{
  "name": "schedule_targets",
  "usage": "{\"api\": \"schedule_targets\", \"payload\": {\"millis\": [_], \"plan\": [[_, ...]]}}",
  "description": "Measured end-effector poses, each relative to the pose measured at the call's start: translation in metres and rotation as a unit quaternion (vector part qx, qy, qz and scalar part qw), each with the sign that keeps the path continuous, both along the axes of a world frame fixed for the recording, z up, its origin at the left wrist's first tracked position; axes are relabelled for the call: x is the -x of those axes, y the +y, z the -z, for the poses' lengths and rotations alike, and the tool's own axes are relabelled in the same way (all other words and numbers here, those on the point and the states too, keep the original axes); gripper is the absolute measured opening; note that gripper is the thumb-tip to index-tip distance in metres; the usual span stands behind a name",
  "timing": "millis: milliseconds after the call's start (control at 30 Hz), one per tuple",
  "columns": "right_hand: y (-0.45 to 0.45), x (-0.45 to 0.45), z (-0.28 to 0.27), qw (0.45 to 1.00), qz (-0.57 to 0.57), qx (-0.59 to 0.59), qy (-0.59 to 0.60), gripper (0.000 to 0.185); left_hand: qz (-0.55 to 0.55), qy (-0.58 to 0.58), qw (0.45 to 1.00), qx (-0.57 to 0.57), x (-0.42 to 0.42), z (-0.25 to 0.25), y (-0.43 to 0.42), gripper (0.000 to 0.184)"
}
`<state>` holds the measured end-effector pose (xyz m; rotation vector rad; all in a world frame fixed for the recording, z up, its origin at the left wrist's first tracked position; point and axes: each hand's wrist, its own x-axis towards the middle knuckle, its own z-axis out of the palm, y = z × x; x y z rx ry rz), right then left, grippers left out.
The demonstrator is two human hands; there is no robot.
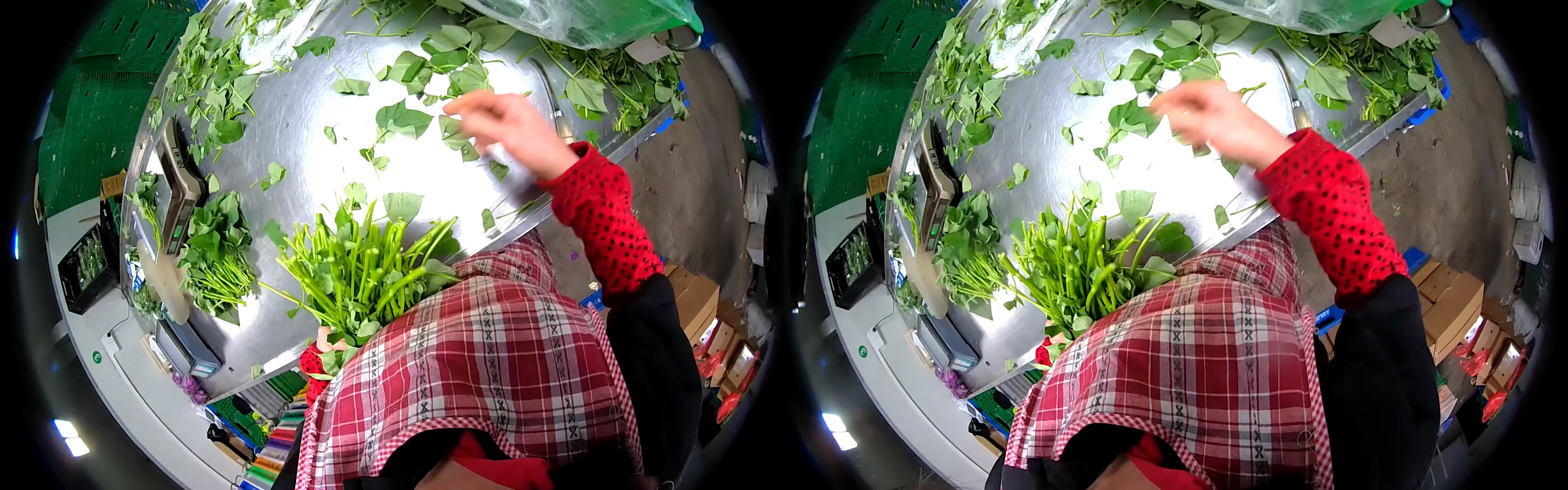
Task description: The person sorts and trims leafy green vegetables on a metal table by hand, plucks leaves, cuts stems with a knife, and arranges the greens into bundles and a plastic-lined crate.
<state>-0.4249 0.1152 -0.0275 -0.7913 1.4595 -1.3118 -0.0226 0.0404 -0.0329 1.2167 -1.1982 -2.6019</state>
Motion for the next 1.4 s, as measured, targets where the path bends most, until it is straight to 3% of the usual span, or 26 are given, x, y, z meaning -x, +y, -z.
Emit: {"api": "schedule_targets", "payload": {"millis": [33,100,167,200,300,400,433,500,633,700,767,833,900,967,1033,1100,1133,1167,1233,1300,1333,1367,1400], "plan": [[-0.005,-0.019,-0.003,0.997,-0.057,0.044,-0.001,0.025,0.002,0.002,1.000,0.002,0.001,0.000,-0.002,0.081],[-0.011,-0.046,-0.005,0.953,-0.274,0.122,0.034,0.022,0.007,0.006,1.000,0.003,0.002,-0.002,-0.004,0.081],[-0.010,-0.052,-0.025,0.946,-0.312,-0.012,-0.085,0.022,0.011,0.008,1.000,0.007,0.005,-0.005,-0.007,0.081],[-0.011,-0.046,-0.020,0.960,-0.277,0.042,0.003,0.027,0.010,0.008,1.000,0.008,0.005,-0.006,-0.007,0.081],[-0.012,-0.010,-0.012,0.998,-0.051,0.033,-0.020,0.019,0.011,0.011,1.000,0.008,0.005,-0.008,-0.007,0.082],[-0.009,-0.037,-0.032,0.945,-0.129,0.245,0.173,0.031,0.011,0.014,1.000,0.004,0.008,-0.008,-0.007,0.082],[-0.011,-0.051,-0.032,0.921,-0.183,0.308,0.155,0.033,0.011,0.014,1.000,0.003,0.010,-0.008,-0.007,0.082],[-0.011,-0.065,-0.025,0.917,-0.271,0.253,0.145,0.027,0.016,0.016,1.000,0.004,0.013,-0.008,-0.008,0.082],[-0.009,-0.066,-0.020,0.942,-0.279,0.173,0.063,0.013,0.014,0.016,1.000,0.004,0.016,-0.009,-0.006,0.083],[-0.007,-0.065,-0.022,0.952,-0.198,0.221,0.070,0.006,0.013,0.015,1.000,0.004,0.017,-0.009,-0.005,0.083],[-0.008,-0.059,-0.021,0.954,-0.204,0.208,0.069,0.005,0.011,0.015,1.000,0.003,0.017,-0.009,-0.004,0.083],[-0.014,-0.045,-0.019,0.974,-0.065,0.173,-0.131,0.011,0.013,0.017,1.000,0.000,0.018,-0.010,-0.004,0.083],[-0.020,-0.023,-0.026,0.983,0.031,0.163,-0.084,0.011,0.013,0.015,1.000,-0.001,0.018,-0.010,-0.002,0.084],[-0.023,-0.037,-0.035,0.983,0.053,0.172,-0.041,0.019,0.011,0.015,1.000,-0.002,0.018,-0.011,-0.002,0.084],[-0.019,-0.058,-0.034,0.937,-0.114,0.262,0.202,0.029,0.012,0.015,1.000,-0.003,0.020,-0.011,-0.002,0.084],[-0.022,-0.067,-0.055,0.921,-0.320,0.107,0.193,0.038,0.011,0.014,1.000,-0.005,0.020,-0.014,-0.001,0.084],[-0.022,-0.067,-0.039,0.940,-0.245,0.197,0.132,0.032,0.011,0.010,1.000,-0.003,0.020,-0.015,-0.001,0.084],[-0.024,-0.061,-0.035,0.940,-0.246,0.197,0.130,0.032,0.010,0.009,1.000,-0.004,0.020,-0.015,0.001,0.085],[-0.031,-0.049,-0.031,0.980,-0.049,0.191,-0.015,0.021,0.006,0.009,1.000,-0.005,0.018,-0.015,0.001,0.085],[-0.033,-0.016,-0.054,0.981,0.085,0.154,-0.079,0.015,0.003,0.008,1.000,-0.010,0.018,-0.016,0.002,0.085],[-0.033,-0.006,-0.049,0.974,0.073,0.208,0.052,0.011,0.003,0.006,1.000,-0.012,0.017,-0.016,0.002,0.085],[-0.029,-0.011,-0.043,0.974,0.073,0.208,0.052,0.011,0.003,0.006,1.000,-0.012,0.017,-0.018,0.001,0.085],[-0.021,-0.021,-0.032,0.953,-0.033,0.259,0.156,0.010,0.003,0.005,1.000,-0.013,0.016,-0.018,0.001,0.085]]}}
